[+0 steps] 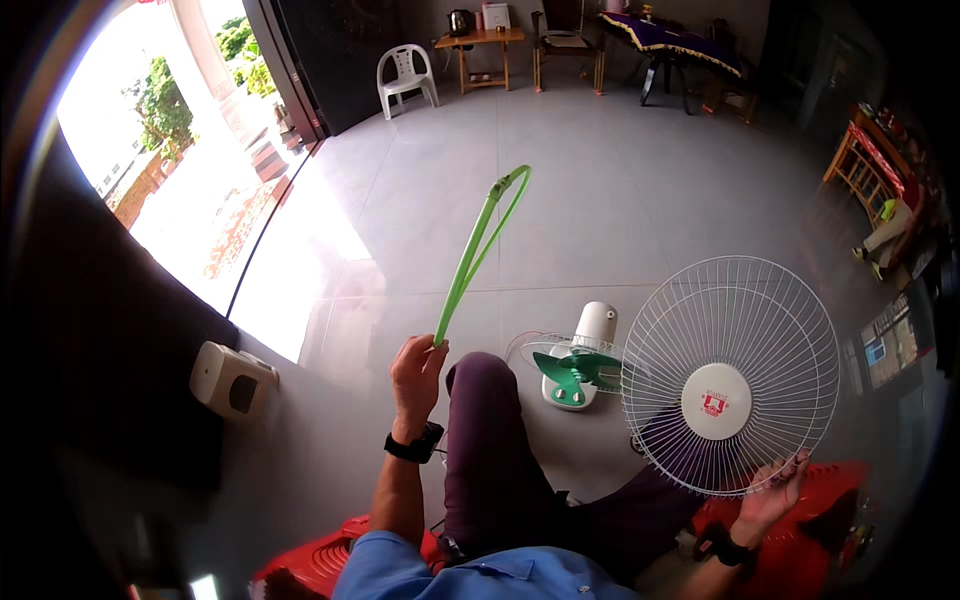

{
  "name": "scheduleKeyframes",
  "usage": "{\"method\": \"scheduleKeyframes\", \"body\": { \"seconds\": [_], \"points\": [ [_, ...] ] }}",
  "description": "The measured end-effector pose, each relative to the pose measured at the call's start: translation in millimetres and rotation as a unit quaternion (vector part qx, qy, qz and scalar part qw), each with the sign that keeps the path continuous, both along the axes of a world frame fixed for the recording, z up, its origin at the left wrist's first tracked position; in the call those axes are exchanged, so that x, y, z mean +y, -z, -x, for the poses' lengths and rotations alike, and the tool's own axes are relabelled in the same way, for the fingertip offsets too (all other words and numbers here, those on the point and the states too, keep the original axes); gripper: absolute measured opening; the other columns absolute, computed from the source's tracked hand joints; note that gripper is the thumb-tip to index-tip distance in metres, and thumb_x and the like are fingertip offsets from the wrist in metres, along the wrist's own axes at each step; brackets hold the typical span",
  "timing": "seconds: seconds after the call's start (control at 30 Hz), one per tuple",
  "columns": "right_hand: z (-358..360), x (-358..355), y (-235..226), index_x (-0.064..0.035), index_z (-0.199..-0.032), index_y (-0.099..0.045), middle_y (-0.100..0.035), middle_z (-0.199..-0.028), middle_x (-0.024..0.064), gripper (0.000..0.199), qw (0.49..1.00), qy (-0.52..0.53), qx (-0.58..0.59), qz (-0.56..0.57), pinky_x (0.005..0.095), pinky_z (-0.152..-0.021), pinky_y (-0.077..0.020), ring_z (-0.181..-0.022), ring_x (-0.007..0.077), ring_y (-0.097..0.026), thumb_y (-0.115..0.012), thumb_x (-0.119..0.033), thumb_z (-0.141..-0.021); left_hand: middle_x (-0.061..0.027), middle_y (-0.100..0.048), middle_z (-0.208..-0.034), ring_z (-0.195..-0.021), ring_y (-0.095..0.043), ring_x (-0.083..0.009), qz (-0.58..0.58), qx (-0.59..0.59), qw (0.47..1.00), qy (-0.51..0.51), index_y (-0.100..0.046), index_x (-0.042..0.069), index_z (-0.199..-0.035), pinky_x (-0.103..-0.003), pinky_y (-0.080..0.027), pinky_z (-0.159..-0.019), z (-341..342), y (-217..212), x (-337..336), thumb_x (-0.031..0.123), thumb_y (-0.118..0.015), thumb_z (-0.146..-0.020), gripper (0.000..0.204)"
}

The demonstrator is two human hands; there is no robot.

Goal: The person assembles a desk fan by hand, attaching the rear guard, the green fan blade, and the front guard. They use a screwdriver to tighten the screw on the guard ring that holds the two sections together.

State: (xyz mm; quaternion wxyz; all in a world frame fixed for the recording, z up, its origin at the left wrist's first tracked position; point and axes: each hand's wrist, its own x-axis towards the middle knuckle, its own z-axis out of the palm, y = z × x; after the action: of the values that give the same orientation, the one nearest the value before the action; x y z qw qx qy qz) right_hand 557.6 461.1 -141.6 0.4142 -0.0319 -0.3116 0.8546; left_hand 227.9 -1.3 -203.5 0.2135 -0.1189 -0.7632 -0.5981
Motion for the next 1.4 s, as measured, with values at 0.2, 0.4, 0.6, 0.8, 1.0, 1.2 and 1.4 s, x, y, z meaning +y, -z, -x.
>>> {"method": "scheduleKeyframes", "body": {
  "seconds": [0.2,0.4,0.6,0.8,1.0,1.2,1.4],
  "points": [
    [-7.6,-6.0,42.3,-0.0073,-0.119,-0.054,-0.052,-0.075,0.0007,0.019,0.997,0.073,0.025,0.016,0.024,-0.051,-0.0439,-0.063,0.0097,-0.048,-0.05,-0.022,-0.109,-0.01,-0.067,-0.089,-0.079,-0.067,-0.0176,0.079,0.064,0.993,0.065,-0.068,-0.003,-0.098,-0.028,-0.056,-0.07,21.4,-16.5,22.0,-0.006,-0.071,-0.087,0.012],
    [-15.6,-2.5,58.0,-0.0066,-0.12,-0.057,-0.059,-0.083,0.0008,0.021,0.996,0.074,0.043,-0.021,0.0249,-0.052,-0.0449,-0.068,0.0082,-0.052,-0.049,-0.023,-0.109,-0.0098,-0.068,-0.088,-0.077,-0.065,-0.0165,0.073,0.058,0.99,0.11,-0.068,-0.002,-0.098,-0.026,-0.051,-0.069,29.1,-26.0,24.2,-0.005,-0.07,-0.087,0.011],
    [-4.5,0.7,20.6,-0.0054,-0.125,-0.057,-0.061,-0.089,-0.0004,0.023,0.992,0.109,-0.001,-0.057,0.0225,-0.049,-0.0422,-0.059,0.0061,-0.048,-0.054,-0.015,-0.105,-0.0102,-0.069,-0.088,-0.075,-0.069,-0.0181,0.067,0.063,0.984,0.152,-0.067,-0.001,-0.105,-0.029,-0.053,-0.063,43.0,-77.9,47.7,-0.002,-0.065,-0.093,0.013],
    [52.8,-30.5,-47.6,-0.002,-0.102,-0.055,-0.059,-0.067,0.0053,0.015,0.983,0.055,-0.052,-0.168,0.0249,-0.041,-0.0403,-0.049,0.0138,-0.055,-0.061,-0.016,-0.101,-0.0112,-0.072,-0.091,-0.078,-0.069,-0.0166,0.145,0.115,0.967,0.175,-0.067,-0.004,-0.116,-0.028,-0.056,-0.068,42.8,-154.5,77.4,0.0,-0.055,-0.1,0.02],
    [110.4,-46.6,-64.5,-0.0012,-0.096,-0.057,-0.068,-0.066,0.0125,0.018,0.959,-0.1,-0.11,-0.241,0.0239,-0.043,-0.0461,-0.051,0.0173,-0.065,-0.058,-0.018,-0.102,-0.0111,-0.073,-0.097,-0.088,-0.071,-0.0195,0.144,0.2,0.937,0.247,-0.067,-0.002,-0.118,-0.031,-0.056,-0.079,31.4,-181.5,98.2,0.002,-0.056,-0.101,0.02],
    [130.1,-50.9,-61.8,0.0023,-0.101,-0.061,-0.069,-0.068,0.0135,0.015,0.955,-0.151,-0.1,-0.236,0.0259,-0.043,-0.0501,-0.049,0.0178,-0.065,-0.058,-0.013,-0.101,-0.0132,-0.074,-0.107,-0.102,-0.071,-0.0229,0.13,0.136,0.935,0.302,-0.065,-0.001,-0.121,-0.035,-0.055,-0.089,42.0,-178.3,104.5,0.004,-0.054,-0.103,0.021],
    [130.1,-48.0,-63.2,0.0037,-0.097,-0.064,-0.068,-0.068,0.0129,0.012,0.949,-0.184,-0.103,-0.237,0.0284,-0.044,-0.0544,-0.051,0.0182,-0.066,-0.057,-0.005,-0.099,-0.0118,-0.07,-0.106,-0.1,-0.066,-0.0185,0.084,0.063,0.917,0.385,-0.066,-0.003,-0.118,-0.032,-0.051,-0.091,56.6,-178.8,101.5,0.003,-0.053,-0.102,0.022]
  ]
}}
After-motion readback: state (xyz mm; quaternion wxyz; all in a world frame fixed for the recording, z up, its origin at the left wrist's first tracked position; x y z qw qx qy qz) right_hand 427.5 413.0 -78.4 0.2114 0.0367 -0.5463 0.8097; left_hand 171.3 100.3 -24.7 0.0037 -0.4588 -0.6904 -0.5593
